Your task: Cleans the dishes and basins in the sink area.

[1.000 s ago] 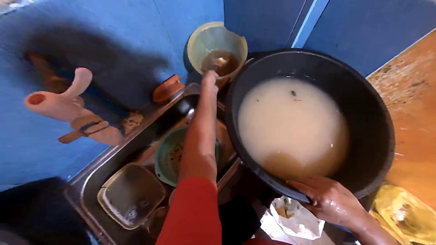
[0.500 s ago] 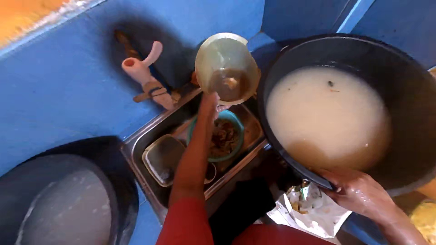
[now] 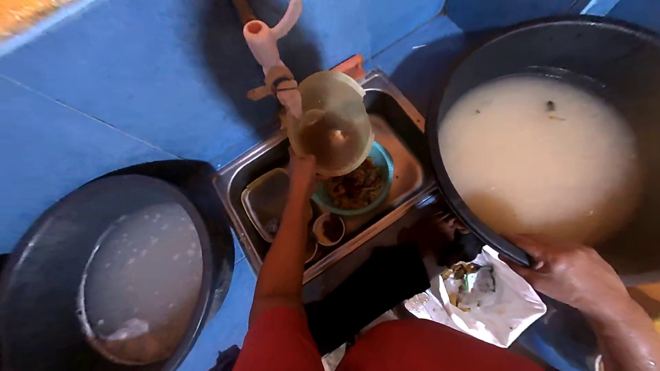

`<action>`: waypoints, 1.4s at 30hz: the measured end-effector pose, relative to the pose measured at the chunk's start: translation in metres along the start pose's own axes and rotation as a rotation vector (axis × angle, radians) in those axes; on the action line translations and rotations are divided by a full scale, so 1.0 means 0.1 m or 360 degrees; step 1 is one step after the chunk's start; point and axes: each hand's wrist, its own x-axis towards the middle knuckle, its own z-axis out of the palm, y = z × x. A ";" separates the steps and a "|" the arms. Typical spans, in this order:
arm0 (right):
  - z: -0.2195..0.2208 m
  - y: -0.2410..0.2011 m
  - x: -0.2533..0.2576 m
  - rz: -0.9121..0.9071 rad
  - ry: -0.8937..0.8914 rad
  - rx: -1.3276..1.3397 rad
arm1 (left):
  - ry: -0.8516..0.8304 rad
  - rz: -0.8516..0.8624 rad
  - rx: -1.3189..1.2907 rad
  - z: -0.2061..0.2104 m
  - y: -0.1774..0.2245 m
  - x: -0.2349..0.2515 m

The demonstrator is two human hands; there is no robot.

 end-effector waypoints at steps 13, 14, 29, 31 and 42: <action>0.00 0.00 -0.01 0.0019 -0.0031 -0.0007 | 0.0055 0.0190 0.0311 -0.04 -0.19 0.01; 0.00 0.00 -0.01 0.0023 -0.0033 -0.0012 | 0.0046 0.0190 0.0309 -0.03 -0.20 0.01; 0.00 -0.02 0.00 0.0019 -0.0025 -0.0037 | 0.0058 0.0348 0.0668 -0.02 -0.24 -0.04; 0.00 -0.02 -0.01 0.0031 -0.0032 -0.0040 | 0.0062 0.0432 0.0780 -0.01 -0.25 -0.10; 0.03 -0.26 -0.02 -0.0418 0.0606 0.0105 | 0.0175 0.1384 0.0895 -0.05 -0.55 -0.27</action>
